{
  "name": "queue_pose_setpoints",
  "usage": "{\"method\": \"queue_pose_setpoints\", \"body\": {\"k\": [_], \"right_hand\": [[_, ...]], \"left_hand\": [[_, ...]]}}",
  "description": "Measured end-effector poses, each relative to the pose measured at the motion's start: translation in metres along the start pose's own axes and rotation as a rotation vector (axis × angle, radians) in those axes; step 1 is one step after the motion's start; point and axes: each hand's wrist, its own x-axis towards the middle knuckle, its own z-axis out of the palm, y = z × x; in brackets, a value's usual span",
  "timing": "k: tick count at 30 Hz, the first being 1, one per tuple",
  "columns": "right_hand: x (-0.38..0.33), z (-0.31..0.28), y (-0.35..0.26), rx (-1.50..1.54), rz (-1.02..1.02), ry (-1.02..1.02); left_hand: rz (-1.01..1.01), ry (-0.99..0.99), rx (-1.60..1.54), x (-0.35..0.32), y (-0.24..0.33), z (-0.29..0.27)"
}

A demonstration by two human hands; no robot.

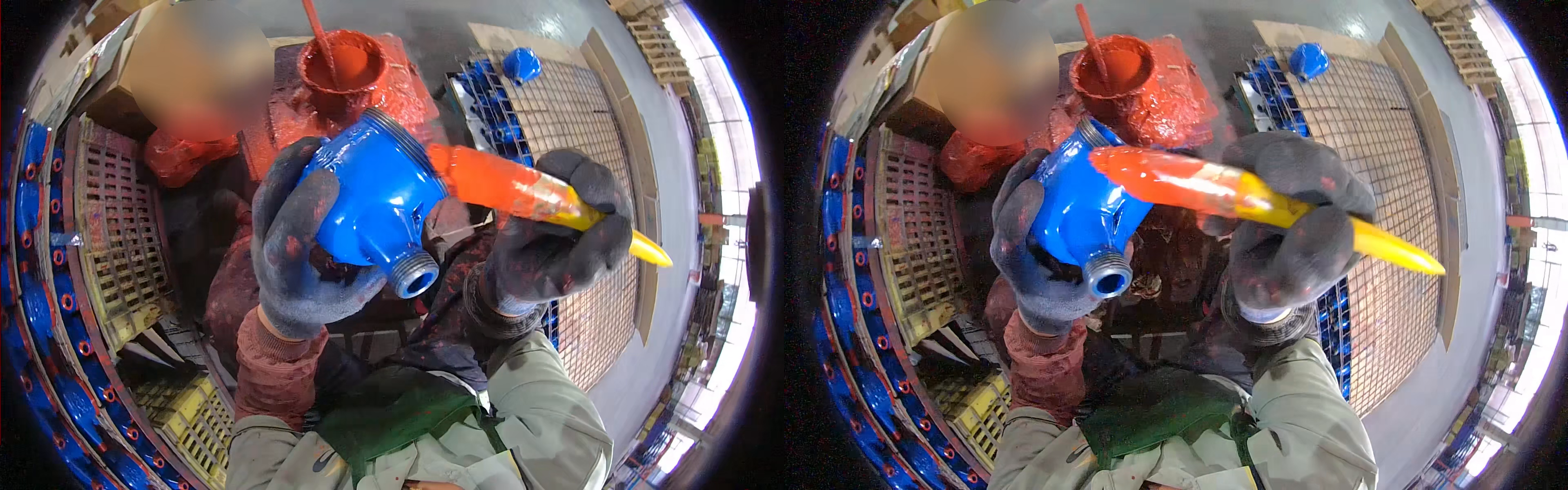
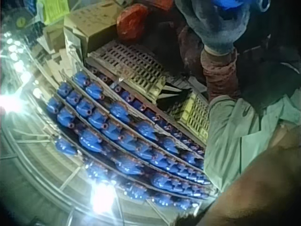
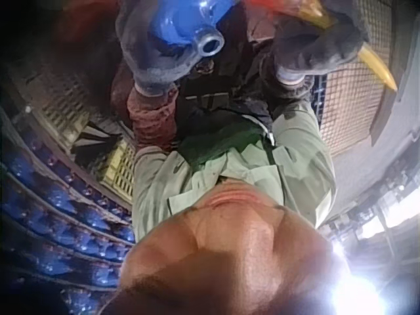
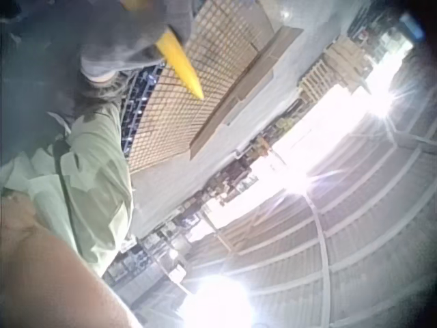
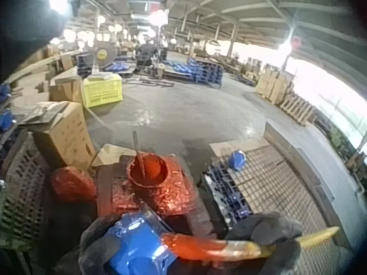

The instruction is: The person applies red paint to blue industrial components using a paint brush, then places each painted component onto a drying rack.

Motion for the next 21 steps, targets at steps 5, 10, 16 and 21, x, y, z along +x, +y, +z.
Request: {"method": "queue_pose_setpoints", "body": {"k": [5, 10, 16, 21], "right_hand": [[-0.007, 0.009, 0.006, -0.258, -0.117, 0.223], [-0.010, 0.012, 0.009, -0.371, -0.088, 0.298], [-0.006, 0.006, 0.010, -0.569, -0.214, 0.223], [-0.005, 0.000, 0.012, -0.594, -0.227, 0.121]], "left_hand": [[-0.023, -0.073, -0.029, 0.003, 0.003, 0.004], [0.049, -0.031, 0.062, 0.003, 0.000, 0.009], [0.012, -0.029, 0.024, 0.006, 0.006, 0.004], [-0.420, -0.024, -0.300, 0.002, 0.015, 0.003]]}}
